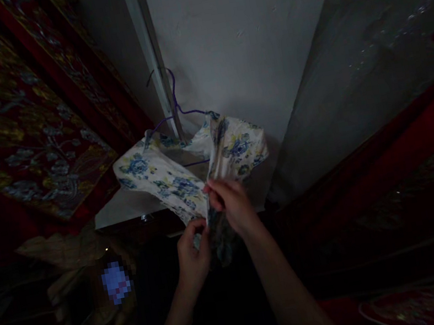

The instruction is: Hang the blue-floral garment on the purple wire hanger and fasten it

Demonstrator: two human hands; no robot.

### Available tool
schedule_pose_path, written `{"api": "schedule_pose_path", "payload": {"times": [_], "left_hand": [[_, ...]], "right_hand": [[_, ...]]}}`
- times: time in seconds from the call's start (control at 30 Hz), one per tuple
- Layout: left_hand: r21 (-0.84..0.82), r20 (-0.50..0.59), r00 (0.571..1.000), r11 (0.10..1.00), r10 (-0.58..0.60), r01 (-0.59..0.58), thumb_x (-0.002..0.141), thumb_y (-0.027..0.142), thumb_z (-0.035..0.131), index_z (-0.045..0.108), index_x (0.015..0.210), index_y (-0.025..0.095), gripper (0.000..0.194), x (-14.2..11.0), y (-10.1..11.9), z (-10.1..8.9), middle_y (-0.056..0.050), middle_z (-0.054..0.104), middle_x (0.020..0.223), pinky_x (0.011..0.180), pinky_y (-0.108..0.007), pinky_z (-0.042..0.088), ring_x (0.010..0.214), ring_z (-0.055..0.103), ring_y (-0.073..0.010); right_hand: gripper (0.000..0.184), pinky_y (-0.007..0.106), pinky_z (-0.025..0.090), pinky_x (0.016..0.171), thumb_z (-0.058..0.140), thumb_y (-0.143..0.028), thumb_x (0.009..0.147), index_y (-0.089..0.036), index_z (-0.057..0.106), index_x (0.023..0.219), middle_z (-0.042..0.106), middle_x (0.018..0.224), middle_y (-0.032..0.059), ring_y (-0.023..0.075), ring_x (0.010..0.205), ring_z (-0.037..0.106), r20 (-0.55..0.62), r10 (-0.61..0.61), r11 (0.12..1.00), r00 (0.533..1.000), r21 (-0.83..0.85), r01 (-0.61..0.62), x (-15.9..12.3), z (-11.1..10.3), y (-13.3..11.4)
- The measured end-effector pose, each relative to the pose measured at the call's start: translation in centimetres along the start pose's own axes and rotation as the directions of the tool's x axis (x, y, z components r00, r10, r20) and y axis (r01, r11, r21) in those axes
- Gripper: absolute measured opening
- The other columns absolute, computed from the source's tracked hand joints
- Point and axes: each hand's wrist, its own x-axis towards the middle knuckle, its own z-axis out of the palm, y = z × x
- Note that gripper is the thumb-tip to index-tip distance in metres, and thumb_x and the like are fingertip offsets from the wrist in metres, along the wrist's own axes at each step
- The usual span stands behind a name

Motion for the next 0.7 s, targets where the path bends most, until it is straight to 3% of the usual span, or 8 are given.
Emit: {"api": "schedule_pose_path", "payload": {"times": [0.17,0.27,0.37,0.43,0.5,0.57,0.63,0.7], "left_hand": [[0.079,0.077,0.996,0.996,0.035,-0.041,0.092,0.018,0.052,0.064,0.091,0.018,0.012,0.4,-1.6,0.4,-0.004,0.07,0.086,0.077,-0.028,0.049,0.083,0.067,-0.019],[0.136,0.152,0.988,0.989,0.031,-0.052,0.09,0.015,0.053,0.064,0.087,0.017,0.011,1.7,-2.7,-0.8,-0.005,0.07,0.084,0.074,-0.028,0.049,0.079,0.066,-0.0186],[0.152,0.313,0.948,0.982,0.063,-0.116,0.089,0.013,0.056,0.065,0.083,0.017,0.012,4.3,-2.0,-3.0,-0.004,0.069,0.081,0.074,-0.027,0.049,0.077,0.065,-0.0174],[0.135,0.304,0.941,0.971,0.149,-0.198,0.092,0.015,0.057,0.067,0.091,0.017,0.01,6.8,-0.1,-4.6,-0.004,0.071,0.088,0.078,-0.027,0.05,0.083,0.067,-0.017],[0.127,0.19,0.94,0.942,0.285,-0.311,0.095,0.02,0.059,0.066,0.114,0.018,0.02,9.4,2.8,-5.8,-0.005,0.072,0.096,0.083,-0.028,0.051,0.087,0.067,-0.0164],[0.137,0.112,0.892,0.882,0.438,-0.45,0.097,0.023,0.059,0.057,0.135,0.02,0.038,11.9,6.1,-6.5,-0.005,0.071,0.101,0.084,-0.029,0.052,0.088,0.067,-0.0156],[0.194,0.153,0.832,0.81,0.533,-0.554,0.099,0.024,0.058,0.061,0.13,0.02,0.031,13.7,9.1,-6.7,-0.006,0.07,0.102,0.085,-0.029,0.051,0.09,0.066,-0.0158],[0.27,0.212,0.783,0.735,0.585,-0.622,0.099,0.024,0.057,0.068,0.108,0.017,0.016,14.8,11.2,-6.7,-0.005,0.07,0.097,0.082,-0.028,0.05,0.089,0.065,-0.0159]], "right_hand": [[0.031,0.018,0.015,0.035,0.065,-0.032,0.087,-0.016,0.057,0.061,0.034,0.037,-0.0096,0.0032,0.032,0.023,0.057,-0.036,0.995,0.998,0.094,0.031,8.1,2.6,-7.4],[0.027,0.016,0.015,0.033,0.054,-0.022,0.09,-0.015,0.059,0.064,0.042,0.039,-0.0071,0.0033,0.032,0.029,0.086,-0.067,0.997,0.994,0.042,0.063,8.8,3.8,-9.4],[0.024,0.017,0.02,0.033,0.054,-0.025,0.087,-0.016,0.061,0.067,0.049,0.041,-0.0051,0.0055,0.032,0.037,0.114,-0.152,0.985,0.982,-0.058,0.16,7.1,3.8,-8.2],[0.023,0.018,0.024,0.034,0.055,-0.027,0.084,-0.017,0.06,0.065,0.047,0.039,-0.0065,0.006,0.032,0.038,0.126,-0.227,0.965,0.966,-0.106,0.24,5.8,3.4,-6.6],[0.023,0.018,0.027,0.035,0.055,-0.027,0.083,-0.018,0.059,0.062,0.043,0.038,-0.008,0.0059,0.032,0.037,0.136,-0.293,0.94,0.946,-0.14,0.311,4.7,3.2,-5.2],[0.024,0.019,0.029,0.036,0.055,-0.027,0.083,-0.018,0.058,0.061,0.041,0.038,-0.0084,0.0062,0.032,0.038,0.144,-0.324,0.926,0.935,-0.154,0.344,3.9,3.2,-4.5],[0.025,0.02,0.03,0.037,0.054,-0.029,0.085,-0.019,0.058,0.063,0.041,0.039,-0.0087,0.0068,0.033,0.038,0.145,-0.345,0.919,0.927,-0.149,0.365,3.4,3.4,-4.5],[0.025,0.02,0.03,0.039,0.054,-0.031,0.087,-0.019,0.059,0.065,0.041,0.041,-0.0086,0.0071,0.034,0.038,0.143,-0.38,0.902,0.914,-0.162,0.4,3.2,3.6,-4.8]]}}
